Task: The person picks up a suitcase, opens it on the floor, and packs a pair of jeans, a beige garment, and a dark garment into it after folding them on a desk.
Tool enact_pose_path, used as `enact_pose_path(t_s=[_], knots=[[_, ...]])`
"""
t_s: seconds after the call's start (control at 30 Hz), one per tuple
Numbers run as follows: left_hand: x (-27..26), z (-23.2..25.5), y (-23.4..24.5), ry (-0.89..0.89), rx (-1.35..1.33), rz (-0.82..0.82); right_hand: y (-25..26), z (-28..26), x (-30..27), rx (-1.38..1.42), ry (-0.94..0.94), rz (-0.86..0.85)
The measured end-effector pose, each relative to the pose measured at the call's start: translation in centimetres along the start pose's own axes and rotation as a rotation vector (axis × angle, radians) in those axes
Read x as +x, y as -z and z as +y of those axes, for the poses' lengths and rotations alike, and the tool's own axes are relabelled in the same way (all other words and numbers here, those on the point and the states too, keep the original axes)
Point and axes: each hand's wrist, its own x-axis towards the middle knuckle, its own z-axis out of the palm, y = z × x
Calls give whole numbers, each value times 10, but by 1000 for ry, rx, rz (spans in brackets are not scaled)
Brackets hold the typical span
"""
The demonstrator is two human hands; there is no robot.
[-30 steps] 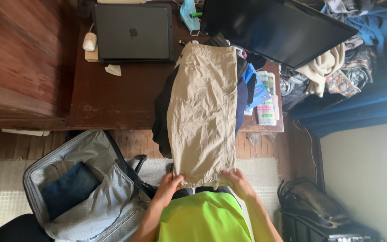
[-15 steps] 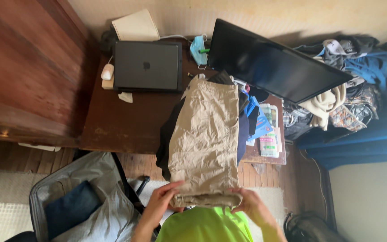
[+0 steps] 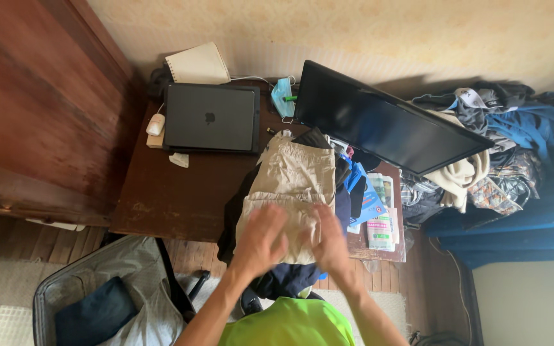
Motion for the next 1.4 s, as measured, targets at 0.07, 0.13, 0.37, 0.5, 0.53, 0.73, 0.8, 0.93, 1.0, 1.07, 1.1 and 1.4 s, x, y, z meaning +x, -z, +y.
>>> enact_pose_path(t_s=[0.07,0.13,0.37,0.5,0.53,0.73,0.8,0.93,1.0,1.07,1.1,1.4], knots=[[-22,7,-1,-200,168,-409,-5,-7,-16,-413,756,-227],[-25,-8,0,-190,195,-468,-6,-8,-19,-427,727,-332],[-63,-67,4,-247,66,-306,14,47,-23,-647,668,-246],[-84,-90,-13,-390,248,-140,16,66,-29,-550,895,5],[-88,-95,-16,-344,280,-84,19,65,-29,-488,938,14],[-119,-112,-21,-376,184,4,41,59,-57,-361,920,-24],[-128,-102,-11,-395,132,9,46,68,-72,-327,907,-29],[-154,-50,33,-200,-243,-60,50,113,-115,-137,713,-66],[-151,-27,47,-138,-356,-48,54,138,-132,-50,579,-100],[-145,-9,53,-158,-411,111,48,154,-137,36,169,-93],[-135,-2,51,-158,-412,110,47,153,-135,37,168,-93],[39,24,7,183,-164,262,34,25,0,179,-121,209]])
